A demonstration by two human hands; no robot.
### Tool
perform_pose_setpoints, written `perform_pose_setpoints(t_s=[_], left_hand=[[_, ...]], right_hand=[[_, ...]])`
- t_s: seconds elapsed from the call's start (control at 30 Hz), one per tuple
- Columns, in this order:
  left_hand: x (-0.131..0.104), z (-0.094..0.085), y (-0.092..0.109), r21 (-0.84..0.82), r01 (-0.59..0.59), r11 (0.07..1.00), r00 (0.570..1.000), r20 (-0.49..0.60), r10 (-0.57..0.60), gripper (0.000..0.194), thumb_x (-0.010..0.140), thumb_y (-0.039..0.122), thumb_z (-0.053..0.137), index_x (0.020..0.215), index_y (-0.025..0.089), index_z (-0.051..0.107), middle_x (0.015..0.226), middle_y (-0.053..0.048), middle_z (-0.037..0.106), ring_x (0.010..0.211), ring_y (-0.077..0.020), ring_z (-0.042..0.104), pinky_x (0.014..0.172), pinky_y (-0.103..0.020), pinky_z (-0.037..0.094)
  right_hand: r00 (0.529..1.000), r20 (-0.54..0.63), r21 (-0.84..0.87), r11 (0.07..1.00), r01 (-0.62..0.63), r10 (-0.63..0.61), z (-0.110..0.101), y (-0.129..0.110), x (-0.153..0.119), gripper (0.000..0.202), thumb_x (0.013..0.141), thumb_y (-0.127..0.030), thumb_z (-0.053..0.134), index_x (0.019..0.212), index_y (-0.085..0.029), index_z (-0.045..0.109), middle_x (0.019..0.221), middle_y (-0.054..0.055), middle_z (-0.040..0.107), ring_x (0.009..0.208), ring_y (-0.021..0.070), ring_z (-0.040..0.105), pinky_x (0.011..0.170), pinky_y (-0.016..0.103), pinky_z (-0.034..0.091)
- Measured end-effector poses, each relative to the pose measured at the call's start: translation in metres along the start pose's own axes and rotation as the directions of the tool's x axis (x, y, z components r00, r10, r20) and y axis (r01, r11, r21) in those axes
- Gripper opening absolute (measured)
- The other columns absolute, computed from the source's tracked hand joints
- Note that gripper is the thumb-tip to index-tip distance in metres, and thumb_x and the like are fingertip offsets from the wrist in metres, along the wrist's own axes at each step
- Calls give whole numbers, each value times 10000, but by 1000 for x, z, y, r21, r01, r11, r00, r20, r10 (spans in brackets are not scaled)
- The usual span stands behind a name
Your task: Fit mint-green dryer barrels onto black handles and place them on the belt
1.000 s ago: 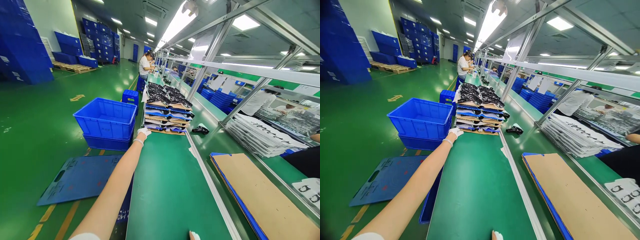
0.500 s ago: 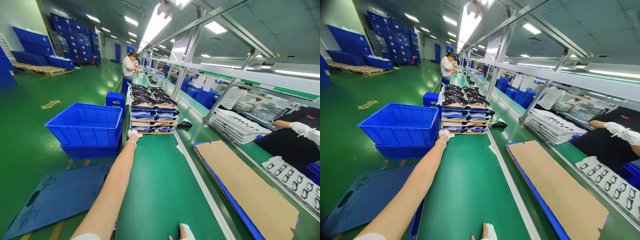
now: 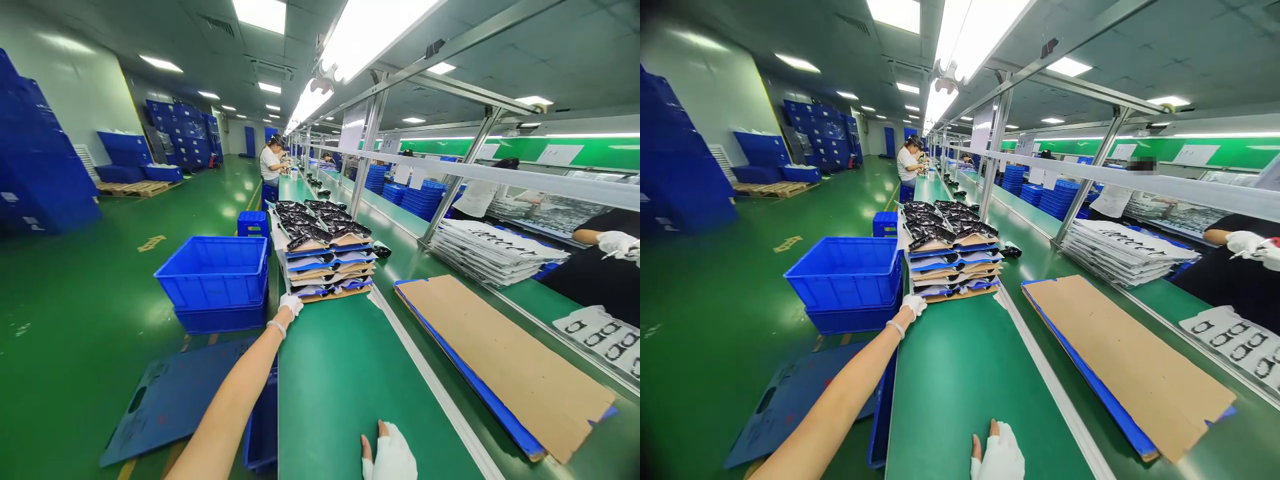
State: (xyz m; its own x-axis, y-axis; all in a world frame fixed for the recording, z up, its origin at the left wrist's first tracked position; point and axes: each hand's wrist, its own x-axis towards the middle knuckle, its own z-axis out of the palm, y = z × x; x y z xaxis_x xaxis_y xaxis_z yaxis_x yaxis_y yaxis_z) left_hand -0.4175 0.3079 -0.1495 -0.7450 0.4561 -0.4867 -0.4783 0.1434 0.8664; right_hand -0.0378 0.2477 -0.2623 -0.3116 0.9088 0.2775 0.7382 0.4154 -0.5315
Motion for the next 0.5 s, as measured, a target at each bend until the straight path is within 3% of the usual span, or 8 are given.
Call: perform_pose_setpoints(t_s=[0.13,0.23,0.33,0.4,0.5], left_hand=[[-31,-5,-22,89,69,994,996,51,-73,341,949,317,623,1250,161,583,1247,-103,622,1050,-245,648,873,-448,568],[-54,-7,-41,151,104,983,989,86,-117,333,950,315,623,1244,164,585,1234,-100,628,1037,-242,652,860,-442,573],[-75,-10,-60,199,132,971,983,101,-155,325,953,318,618,1238,165,588,1222,-96,633,1019,-235,657,847,-434,577],[-87,-13,-73,220,149,964,980,98,-174,322,954,323,616,1231,162,590,1210,-94,637,1004,-229,661,837,-425,581],[-106,-18,-91,232,170,958,977,88,-194,320,955,326,613,1228,160,591,1200,-93,639,993,-225,663,827,-418,583]], right_hand=[[997,74,252,966,-47,29,1,-26,13,636,773,-580,507,1065,-41,678,1135,289,643,1145,465,564,1003,602,397],[980,96,432,880,-196,172,19,-56,24,734,787,-639,489,1168,-22,607,1206,276,608,1200,428,536,1039,573,396],[915,228,617,679,-399,331,48,-89,40,621,911,-591,458,1252,-76,527,1129,180,648,963,279,662,864,477,542],[868,340,694,527,-491,362,64,-109,54,454,965,-508,498,1225,-139,545,1052,88,661,822,177,662,747,373,574],[827,438,755,356,-551,352,78,-133,71,332,965,-428,566,1142,-149,596,1014,50,650,826,151,645,733,334,574]])
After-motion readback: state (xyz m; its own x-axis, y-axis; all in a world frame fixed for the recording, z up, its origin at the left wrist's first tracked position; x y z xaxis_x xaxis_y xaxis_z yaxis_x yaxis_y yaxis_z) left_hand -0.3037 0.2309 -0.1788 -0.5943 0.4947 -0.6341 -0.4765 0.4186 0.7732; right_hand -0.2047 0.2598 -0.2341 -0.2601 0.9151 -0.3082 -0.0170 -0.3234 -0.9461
